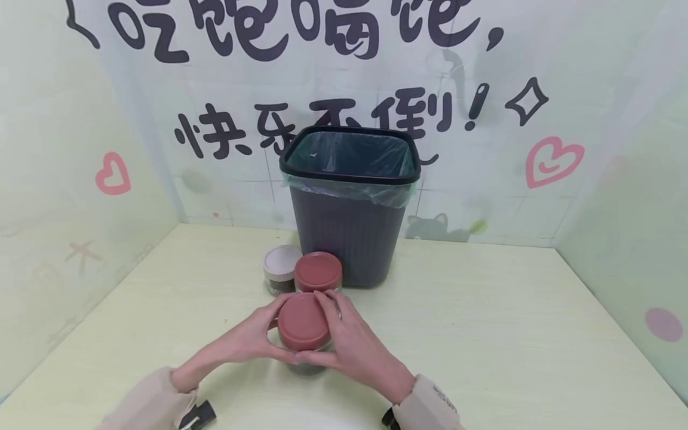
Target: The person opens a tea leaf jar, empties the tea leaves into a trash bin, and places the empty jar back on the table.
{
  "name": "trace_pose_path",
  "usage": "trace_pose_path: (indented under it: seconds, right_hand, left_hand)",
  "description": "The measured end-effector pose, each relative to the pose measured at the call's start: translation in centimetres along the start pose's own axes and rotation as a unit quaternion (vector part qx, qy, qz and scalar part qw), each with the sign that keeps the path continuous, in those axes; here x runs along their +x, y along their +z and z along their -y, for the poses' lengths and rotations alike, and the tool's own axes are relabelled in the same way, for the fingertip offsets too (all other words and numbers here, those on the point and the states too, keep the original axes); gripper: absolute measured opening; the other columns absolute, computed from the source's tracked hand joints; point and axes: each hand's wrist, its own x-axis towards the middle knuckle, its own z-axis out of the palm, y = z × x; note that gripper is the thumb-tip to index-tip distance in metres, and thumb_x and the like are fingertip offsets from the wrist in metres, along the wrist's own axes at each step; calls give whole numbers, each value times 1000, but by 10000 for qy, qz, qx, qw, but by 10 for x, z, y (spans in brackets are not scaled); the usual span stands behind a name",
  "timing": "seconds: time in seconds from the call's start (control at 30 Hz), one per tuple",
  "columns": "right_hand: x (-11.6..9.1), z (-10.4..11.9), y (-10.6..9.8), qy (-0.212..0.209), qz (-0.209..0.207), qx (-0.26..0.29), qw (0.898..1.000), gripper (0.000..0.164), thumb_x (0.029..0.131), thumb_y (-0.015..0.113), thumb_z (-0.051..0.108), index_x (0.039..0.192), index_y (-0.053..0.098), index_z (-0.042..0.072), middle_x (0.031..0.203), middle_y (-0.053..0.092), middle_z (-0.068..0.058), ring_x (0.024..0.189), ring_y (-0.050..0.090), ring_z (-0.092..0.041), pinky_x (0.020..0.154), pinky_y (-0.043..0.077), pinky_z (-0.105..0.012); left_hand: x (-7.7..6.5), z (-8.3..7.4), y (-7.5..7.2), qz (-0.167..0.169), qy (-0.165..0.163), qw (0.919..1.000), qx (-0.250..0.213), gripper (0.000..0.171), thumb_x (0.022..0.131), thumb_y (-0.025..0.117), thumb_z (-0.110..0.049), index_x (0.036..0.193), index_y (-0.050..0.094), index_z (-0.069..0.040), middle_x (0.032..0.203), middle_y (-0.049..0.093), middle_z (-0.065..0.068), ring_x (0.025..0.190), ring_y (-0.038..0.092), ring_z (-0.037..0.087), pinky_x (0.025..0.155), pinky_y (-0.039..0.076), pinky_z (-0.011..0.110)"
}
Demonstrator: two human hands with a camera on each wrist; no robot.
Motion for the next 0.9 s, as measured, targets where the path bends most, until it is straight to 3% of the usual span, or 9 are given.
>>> trace_pose_path:
  seconds: [0.17,0.4,0.53,0.7,0.9]
  right_hand:
    - [-2,-7,-2,57,-86,260,9996,96,69,80,44,142,32,2,135,41,-9,119,50,-18,95,48,-37]
    - [-2,-14,-5,128,138,656,9977,96,72,79,39,142,29,0,136,41,-9,120,50,-19,97,47,-40]
    - [-2,-16,-8,45,154,700,9974,92,73,79,35,141,29,-3,135,44,-10,119,50,-20,96,47,-40]
    - [-3,-11,-7,262,17,338,9991,95,72,78,45,140,32,-4,131,45,-11,112,53,-19,91,50,-38]
    - [-5,-3,-2,267,-546,-482,9970,95,71,67,64,132,43,-4,122,46,-13,99,57,-18,78,54,-33]
  left_hand:
    - [4,-2,6,41,-16,9999,-138,85,71,82,-15,138,32,-1,133,46,15,121,49,30,101,45,37]
    - [8,-4,11,33,60,9998,-205,85,70,82,-13,138,31,-1,134,46,16,122,49,29,102,44,35]
    - [9,-5,17,-131,128,9998,-52,89,67,84,-12,138,31,0,133,48,16,121,50,30,100,45,35]
    - [11,-6,26,-455,24,9986,280,92,65,85,-16,137,32,2,131,51,16,117,52,29,98,46,35]
    - [14,-7,33,-433,-294,9986,-27,92,66,85,-14,137,29,1,131,51,17,117,54,30,96,47,34]
